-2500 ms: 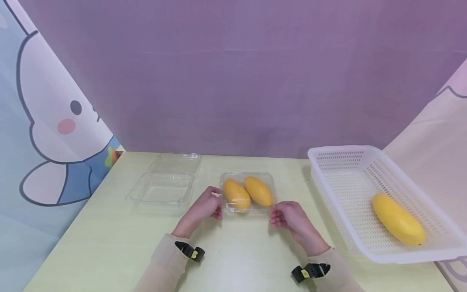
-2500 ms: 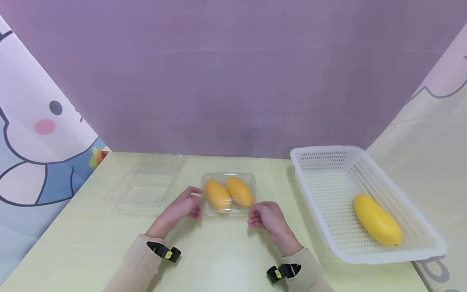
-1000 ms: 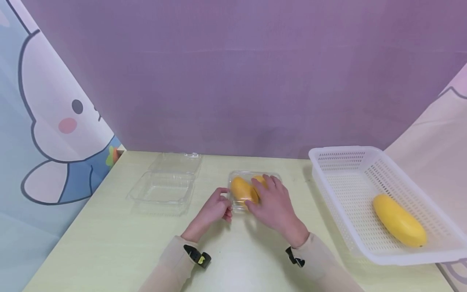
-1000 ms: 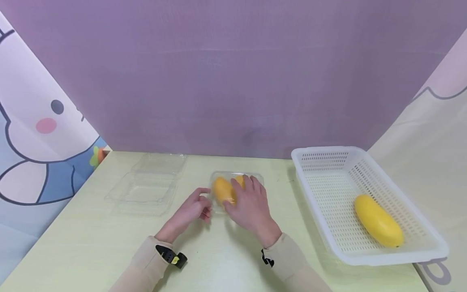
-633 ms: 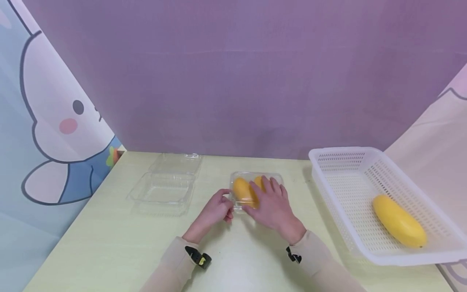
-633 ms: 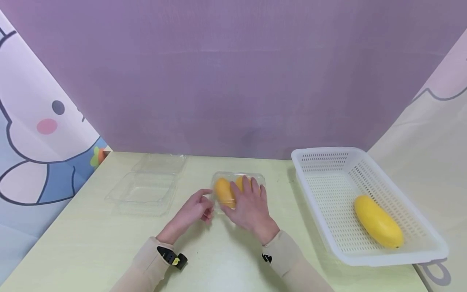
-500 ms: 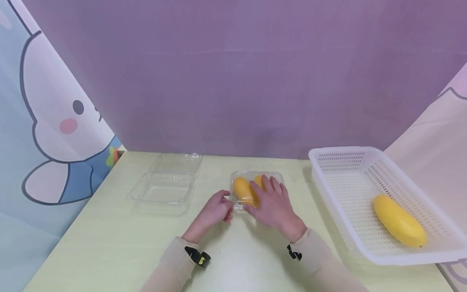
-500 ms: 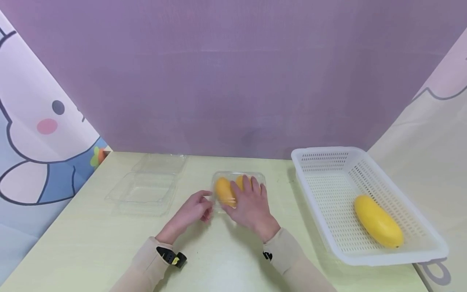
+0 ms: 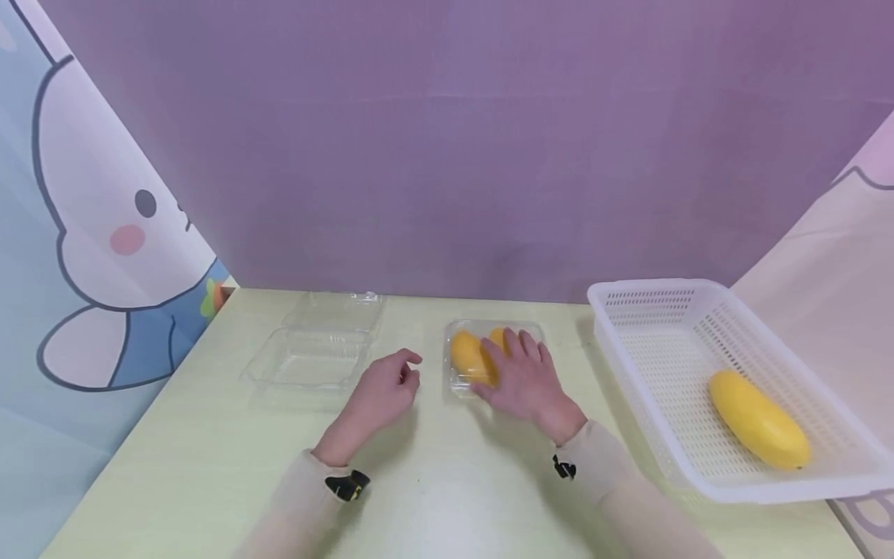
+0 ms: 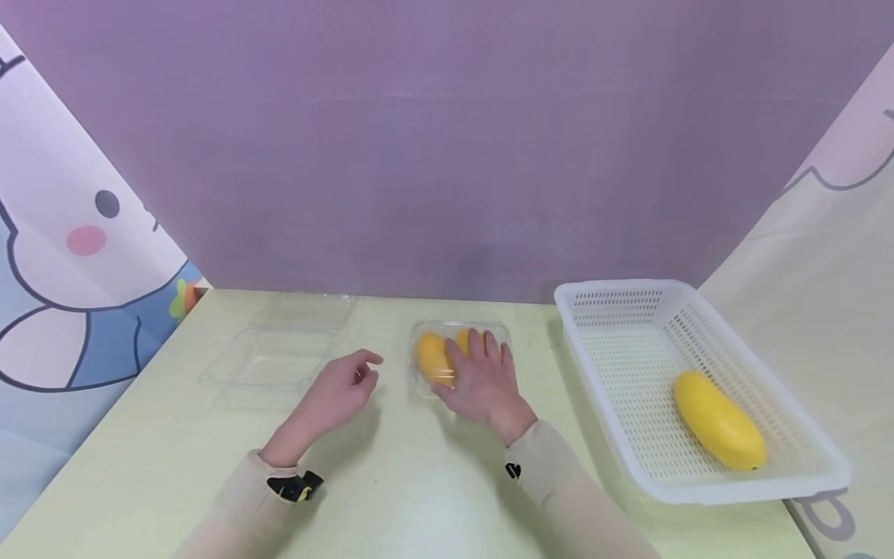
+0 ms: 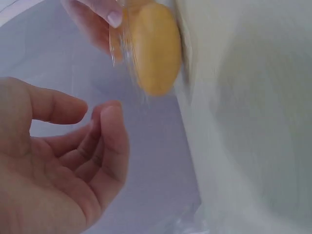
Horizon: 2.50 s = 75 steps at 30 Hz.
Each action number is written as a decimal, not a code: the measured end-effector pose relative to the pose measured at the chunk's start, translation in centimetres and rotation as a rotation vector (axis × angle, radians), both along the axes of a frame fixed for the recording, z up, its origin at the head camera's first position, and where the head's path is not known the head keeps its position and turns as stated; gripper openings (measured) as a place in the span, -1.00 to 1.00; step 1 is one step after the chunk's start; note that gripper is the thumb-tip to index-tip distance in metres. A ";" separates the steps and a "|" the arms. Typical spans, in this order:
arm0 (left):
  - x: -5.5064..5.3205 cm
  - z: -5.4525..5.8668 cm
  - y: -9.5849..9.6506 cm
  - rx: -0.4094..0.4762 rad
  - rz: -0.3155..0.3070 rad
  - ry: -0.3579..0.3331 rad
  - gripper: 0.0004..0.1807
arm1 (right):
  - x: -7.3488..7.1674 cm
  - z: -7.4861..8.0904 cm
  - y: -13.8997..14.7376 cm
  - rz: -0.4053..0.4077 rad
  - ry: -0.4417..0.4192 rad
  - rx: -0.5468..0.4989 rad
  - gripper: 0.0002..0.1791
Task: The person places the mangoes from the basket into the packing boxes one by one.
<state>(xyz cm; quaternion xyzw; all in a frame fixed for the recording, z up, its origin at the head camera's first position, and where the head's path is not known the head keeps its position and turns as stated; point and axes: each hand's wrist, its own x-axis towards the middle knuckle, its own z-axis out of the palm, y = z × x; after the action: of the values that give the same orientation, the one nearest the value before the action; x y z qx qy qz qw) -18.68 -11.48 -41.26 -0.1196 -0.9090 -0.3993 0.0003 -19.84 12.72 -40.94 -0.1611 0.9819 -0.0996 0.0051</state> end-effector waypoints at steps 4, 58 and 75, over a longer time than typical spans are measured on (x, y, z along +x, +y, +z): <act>0.2 0.9 -1.1 -0.080 -0.004 0.116 -0.72 | -0.3 0.1 0.2 -0.004 -0.021 -0.013 -0.15; -3.7 -2.3 -18.2 -0.269 0.510 0.043 -0.44 | -2.3 0.9 0.9 -0.020 -0.111 -0.042 -0.18; -3.7 -3.5 -18.6 -0.140 0.510 -0.084 -0.47 | -3.2 1.9 0.9 -0.008 -0.147 -0.003 -0.16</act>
<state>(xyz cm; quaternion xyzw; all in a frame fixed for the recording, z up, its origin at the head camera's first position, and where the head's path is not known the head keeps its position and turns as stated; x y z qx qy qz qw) -22.36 -30.04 -44.80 0.1303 -0.9344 -0.3269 0.0552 -23.01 13.63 -39.02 -0.1496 0.9793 -0.1127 0.0764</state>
